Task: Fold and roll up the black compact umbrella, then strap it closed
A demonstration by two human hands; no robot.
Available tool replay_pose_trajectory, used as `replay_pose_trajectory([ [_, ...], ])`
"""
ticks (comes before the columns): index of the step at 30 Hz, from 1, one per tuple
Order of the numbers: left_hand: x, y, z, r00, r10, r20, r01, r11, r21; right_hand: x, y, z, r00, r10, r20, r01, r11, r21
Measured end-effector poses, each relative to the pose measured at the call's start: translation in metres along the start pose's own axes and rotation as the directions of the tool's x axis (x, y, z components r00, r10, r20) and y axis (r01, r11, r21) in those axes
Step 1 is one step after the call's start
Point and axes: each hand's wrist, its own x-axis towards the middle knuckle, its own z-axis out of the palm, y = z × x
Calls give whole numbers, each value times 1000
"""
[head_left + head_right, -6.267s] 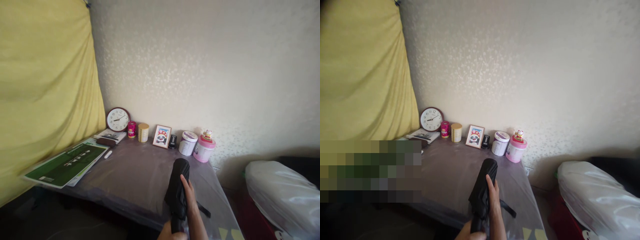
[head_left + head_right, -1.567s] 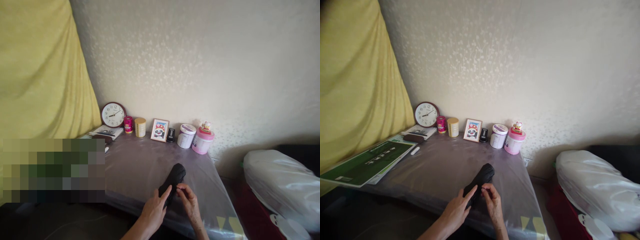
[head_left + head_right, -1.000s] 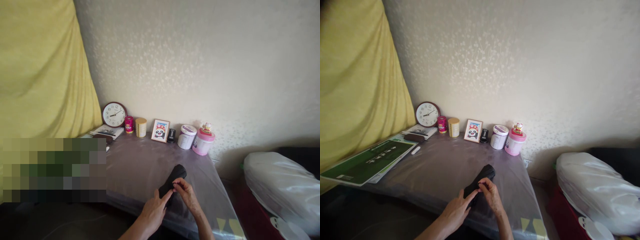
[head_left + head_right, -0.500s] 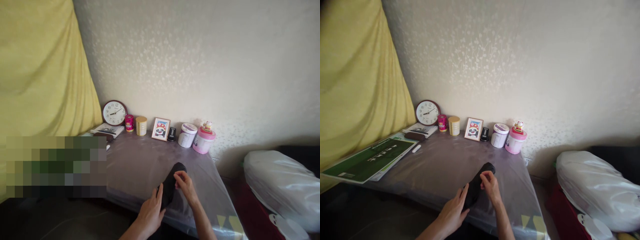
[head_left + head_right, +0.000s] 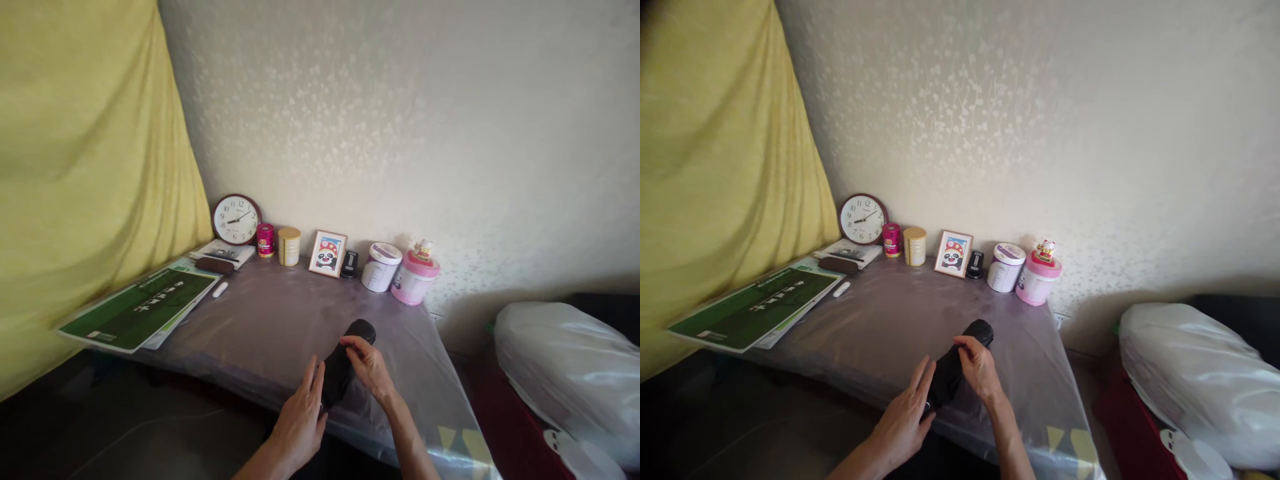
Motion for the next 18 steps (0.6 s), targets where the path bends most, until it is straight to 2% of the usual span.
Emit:
replay_pose_trajectory([
  [4, 1, 1, 3, 1000, 11, 0, -11, 1000, -2, 1, 4, 5, 994, -71, 80, 82, 985, -153],
  [6, 2, 2, 3, 999, 25, 25, -25, 1000, 14, 0, 7, 6, 994, -85, 76, 95, 984, -149],
  [8, 4, 2, 4, 998, 42, 40, -43, 999, 28, -2, 9, 5, 997, -70, 45, 74, 994, -77],
  [13, 6, 2, 5, 998, 47, 52, -49, 998, 44, -16, 9, -8, 992, 98, -81, -82, 980, 182],
  [18, 6, -2, 8, 997, 40, 61, -42, 999, 27, -37, 19, -41, 962, 228, -146, -192, 955, 227],
])
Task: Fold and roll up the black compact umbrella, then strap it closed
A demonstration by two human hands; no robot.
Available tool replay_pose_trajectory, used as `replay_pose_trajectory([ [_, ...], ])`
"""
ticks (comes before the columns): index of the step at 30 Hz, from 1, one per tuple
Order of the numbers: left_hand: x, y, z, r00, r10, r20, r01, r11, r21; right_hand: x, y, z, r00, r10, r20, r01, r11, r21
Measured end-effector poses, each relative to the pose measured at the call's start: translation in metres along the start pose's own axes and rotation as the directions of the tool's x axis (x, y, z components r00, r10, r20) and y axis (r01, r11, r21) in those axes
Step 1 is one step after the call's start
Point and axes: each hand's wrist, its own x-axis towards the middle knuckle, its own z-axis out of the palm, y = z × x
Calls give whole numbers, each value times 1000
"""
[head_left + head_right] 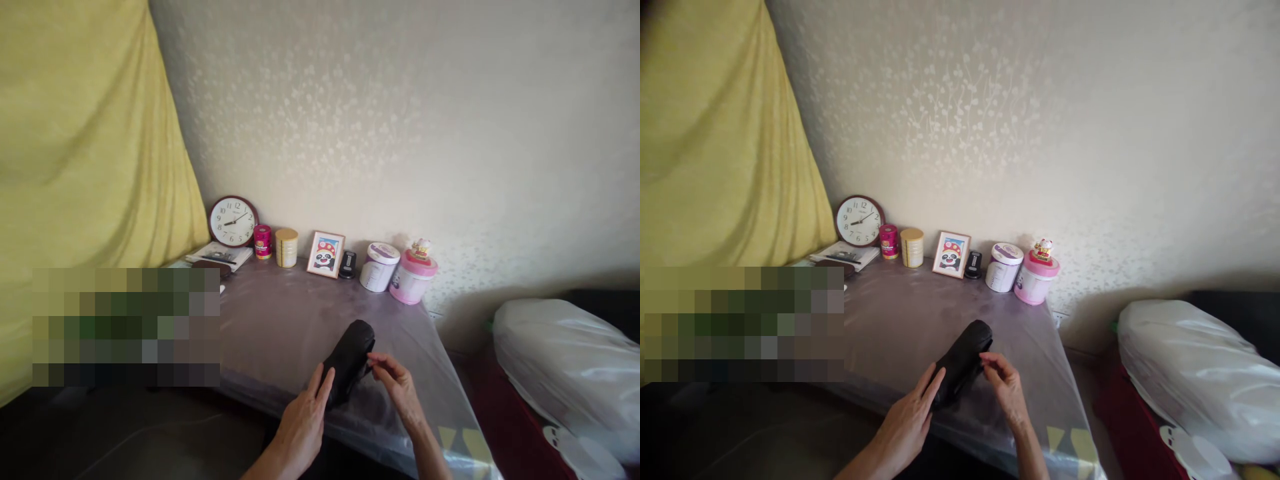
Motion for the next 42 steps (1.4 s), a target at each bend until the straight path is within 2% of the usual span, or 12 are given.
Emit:
replay_pose_trajectory([
  [7, 4, -7, -14, 998, -16, -56, -4, 943, -332, -13, 30, -43, 957, 150, -247, -141, 989, 55],
  [11, 7, -19, -27, 970, -163, 178, 239, 754, -612, -18, 42, -48, 942, 167, -291, -158, 986, 53],
  [13, 8, -28, -30, 966, -220, 138, 260, 781, -568, -20, 45, -47, 944, 148, -294, -143, 989, 38],
  [16, 9, -37, -28, 976, -158, -151, 114, 957, -265, -20, 48, -45, 954, 124, -273, -129, 992, 0],
  [19, 9, -39, -24, 988, -93, -121, 96, 995, 13, -21, 53, -45, 960, 123, -251, -134, 991, -27],
  [22, 12, -36, -27, 995, -75, -62, 80, 993, 91, -21, 56, -44, 962, 111, -250, -121, 992, -24],
  [27, 15, -30, -57, 997, -79, 10, 77, 936, -343, -21, 53, -41, 957, 64, -282, -68, 998, -4],
  [32, 9, -18, -79, 979, -80, 189, 199, 586, -785, -24, 52, -41, 960, 38, -278, -34, 999, 18],
  [35, 9, -11, -74, 994, -39, 99, 97, 715, -692, -25, 54, -42, 972, -2, -234, 2, 1000, 0],
  [37, 11, -7, -68, 993, 48, -106, -92, 886, -454, -25, 55, -43, 971, -28, -239, 19, 999, -40],
  [39, 12, -2, -64, 957, 165, -239, -227, 938, -261, -25, 56, -43, 967, -46, -250, 27, 997, -79],
  [42, 12, 5, -63, 985, 100, -141, -147, 912, -384, -27, 53, -45, 967, -37, -251, 17, 997, -80],
])
